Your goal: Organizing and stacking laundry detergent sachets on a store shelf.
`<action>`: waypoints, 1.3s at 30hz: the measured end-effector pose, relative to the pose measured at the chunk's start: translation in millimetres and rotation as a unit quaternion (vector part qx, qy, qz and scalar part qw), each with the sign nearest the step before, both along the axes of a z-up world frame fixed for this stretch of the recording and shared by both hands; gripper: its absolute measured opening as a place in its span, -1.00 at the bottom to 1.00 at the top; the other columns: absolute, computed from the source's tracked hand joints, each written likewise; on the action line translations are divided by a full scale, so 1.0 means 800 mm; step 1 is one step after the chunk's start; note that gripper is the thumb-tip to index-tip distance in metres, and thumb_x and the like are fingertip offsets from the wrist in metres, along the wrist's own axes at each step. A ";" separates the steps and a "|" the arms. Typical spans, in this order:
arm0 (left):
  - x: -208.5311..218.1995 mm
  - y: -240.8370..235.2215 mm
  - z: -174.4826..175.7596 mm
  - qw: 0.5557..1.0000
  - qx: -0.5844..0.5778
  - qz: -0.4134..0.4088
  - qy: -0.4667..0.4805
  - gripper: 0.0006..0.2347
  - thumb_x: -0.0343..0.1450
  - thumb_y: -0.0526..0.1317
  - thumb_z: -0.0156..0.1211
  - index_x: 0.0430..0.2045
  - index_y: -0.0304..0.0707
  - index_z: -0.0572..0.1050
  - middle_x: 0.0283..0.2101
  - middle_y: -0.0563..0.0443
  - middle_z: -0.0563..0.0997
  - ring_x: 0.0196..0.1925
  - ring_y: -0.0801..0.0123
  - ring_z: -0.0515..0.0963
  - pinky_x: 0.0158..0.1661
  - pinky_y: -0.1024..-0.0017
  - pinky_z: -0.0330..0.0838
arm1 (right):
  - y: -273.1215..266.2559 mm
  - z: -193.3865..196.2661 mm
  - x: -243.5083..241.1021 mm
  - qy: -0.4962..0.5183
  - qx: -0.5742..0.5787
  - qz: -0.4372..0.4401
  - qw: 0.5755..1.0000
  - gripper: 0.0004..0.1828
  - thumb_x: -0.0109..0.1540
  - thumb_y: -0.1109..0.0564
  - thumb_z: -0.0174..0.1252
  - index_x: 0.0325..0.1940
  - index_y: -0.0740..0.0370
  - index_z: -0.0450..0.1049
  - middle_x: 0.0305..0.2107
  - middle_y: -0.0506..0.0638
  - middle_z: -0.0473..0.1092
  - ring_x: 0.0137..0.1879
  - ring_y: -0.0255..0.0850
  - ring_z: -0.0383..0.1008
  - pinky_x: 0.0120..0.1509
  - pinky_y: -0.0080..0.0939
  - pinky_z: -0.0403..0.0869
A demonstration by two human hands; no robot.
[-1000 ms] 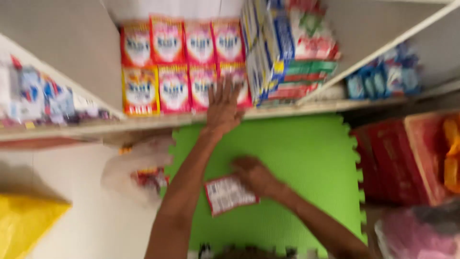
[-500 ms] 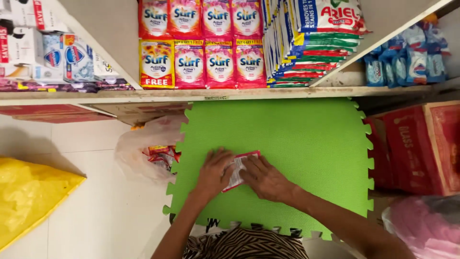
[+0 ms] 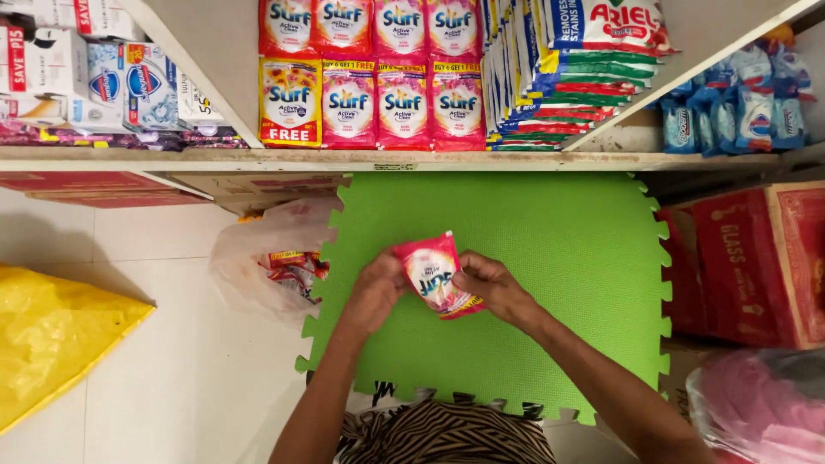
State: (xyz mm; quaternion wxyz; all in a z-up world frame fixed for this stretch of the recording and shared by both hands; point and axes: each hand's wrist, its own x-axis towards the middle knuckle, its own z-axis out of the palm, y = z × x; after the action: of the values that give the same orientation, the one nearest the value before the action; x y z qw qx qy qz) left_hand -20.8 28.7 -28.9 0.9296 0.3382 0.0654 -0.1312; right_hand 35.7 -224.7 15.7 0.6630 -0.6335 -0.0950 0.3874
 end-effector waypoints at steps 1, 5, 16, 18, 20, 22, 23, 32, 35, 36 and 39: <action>0.003 -0.007 0.003 1.000 0.000 -0.001 0.001 -0.61 0.47 -0.04 0.16 0.12 -0.28 0.47 0.06 -0.12 0.60 0.03 0.27 0.63 0.09 0.19 0.54 | 0.002 -0.004 0.000 0.001 0.000 -0.001 1.000 -0.83 0.42 0.16 0.09 0.02 0.32 0.44 -0.19 -0.02 0.54 -0.07 -0.33 0.51 0.06 -0.23 0.51; 0.012 -0.027 0.022 0.989 0.123 0.045 0.068 -0.78 0.44 -0.30 0.27 -0.06 -0.35 0.56 -0.18 -0.03 0.68 -0.25 0.45 0.65 -0.21 0.34 0.62 | 0.019 0.012 -0.005 0.072 0.075 -0.054 0.993 -0.69 0.36 0.18 0.17 0.17 0.30 0.40 -0.05 -0.02 0.51 0.07 -0.27 0.50 0.21 -0.18 0.50; 0.026 -0.039 0.021 0.970 0.000 0.190 0.151 -0.73 0.37 -0.42 0.24 -0.06 -0.24 0.52 -0.15 -0.06 0.68 -0.18 0.29 0.69 -0.15 0.27 0.64 | 0.031 -0.001 0.011 0.118 0.064 -0.263 0.955 -0.34 0.12 0.34 0.32 0.31 0.22 0.36 0.02 0.17 0.49 0.12 -0.03 0.50 0.20 0.01 0.52; 0.022 -0.043 0.013 0.954 -0.119 0.206 0.181 -0.69 0.35 -0.41 0.23 -0.01 -0.24 0.46 -0.07 -0.10 0.65 -0.07 0.20 0.69 -0.03 0.13 0.67 | 0.036 0.008 0.012 0.217 0.224 -0.337 0.889 -0.45 0.20 0.25 0.30 0.25 0.31 0.32 0.04 0.13 0.49 0.14 -0.06 0.53 0.25 0.06 0.54; 0.011 -0.047 -0.023 0.950 -0.138 0.208 0.189 -0.67 0.37 -0.42 0.24 0.02 -0.29 0.44 -0.05 -0.13 0.64 -0.03 0.16 0.67 0.02 0.11 0.63 | 0.041 0.008 0.009 0.192 0.164 -0.310 0.916 -0.50 0.19 0.26 0.28 0.21 0.30 0.38 -0.01 0.08 0.53 0.08 -0.11 0.56 0.22 0.01 0.56; -0.001 -0.047 -0.037 0.945 -0.158 0.210 0.197 -0.66 0.38 -0.42 0.26 0.05 -0.33 0.42 -0.03 -0.17 0.63 0.00 0.13 0.66 0.07 0.09 0.60 | 0.036 0.005 0.012 0.165 0.103 -0.282 0.939 -0.56 0.19 0.26 0.26 0.17 0.28 0.44 -0.06 0.03 0.56 0.02 -0.17 0.58 0.18 -0.03 0.58; -0.007 -0.045 -0.033 0.951 -0.131 0.193 0.204 -0.63 0.35 -0.40 0.27 0.06 -0.35 0.42 0.00 -0.23 0.61 0.03 0.07 0.64 0.08 0.05 0.59 | 0.030 0.001 0.016 0.096 0.083 -0.263 0.956 -0.63 0.22 0.27 0.25 0.13 0.31 0.49 -0.09 0.03 0.57 -0.02 -0.20 0.57 0.15 -0.09 0.56; -0.009 -0.018 0.123 0.792 0.557 0.174 -0.182 -0.37 0.23 -0.21 0.51 0.17 -0.45 0.35 0.24 -0.35 0.40 0.26 0.04 0.40 0.13 0.14 0.37 | 0.040 0.147 0.064 -0.390 -0.156 0.132 0.898 -0.73 0.24 0.23 0.27 0.04 0.28 0.54 -0.24 0.05 0.58 -0.17 -0.23 0.58 -0.10 -0.22 0.54; -0.001 -0.031 0.064 0.853 0.487 0.102 -0.158 -0.60 0.35 -0.18 0.41 0.04 -0.35 0.49 0.01 -0.26 0.58 0.00 0.14 0.54 -0.07 0.25 0.51 | 0.059 0.151 0.071 -0.380 -0.131 0.170 0.900 -0.68 0.22 0.25 0.29 0.07 0.25 0.54 -0.19 0.02 0.60 -0.14 -0.24 0.61 -0.08 -0.23 0.56; 0.002 -0.039 0.028 0.899 0.430 0.049 -0.069 -0.80 0.48 -0.19 0.32 -0.07 -0.24 0.59 -0.18 -0.17 0.71 -0.22 0.23 0.63 -0.22 0.33 0.61 | 0.062 0.146 0.074 -0.327 -0.140 0.155 0.922 -0.65 0.21 0.25 0.29 0.09 0.21 0.55 -0.21 -0.02 0.62 -0.18 -0.27 0.65 -0.10 -0.24 0.58; 0.022 -0.034 0.050 0.962 0.221 0.156 0.025 -0.82 0.47 -0.23 0.28 -0.17 -0.37 0.61 -0.26 -0.12 0.72 -0.28 0.28 0.68 -0.28 0.26 0.64 | 0.060 0.094 0.078 -0.153 0.014 -0.015 0.988 -0.58 0.27 0.32 0.26 0.23 0.23 0.49 -0.10 0.05 0.56 -0.05 -0.26 0.55 0.01 -0.21 0.57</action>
State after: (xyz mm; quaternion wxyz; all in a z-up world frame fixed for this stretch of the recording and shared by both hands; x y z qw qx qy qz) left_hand -3.0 1.2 11.1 0.8385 0.5178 0.1682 0.0242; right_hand 98.2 -176.5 91.2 0.6553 -0.6770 -0.1917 0.2747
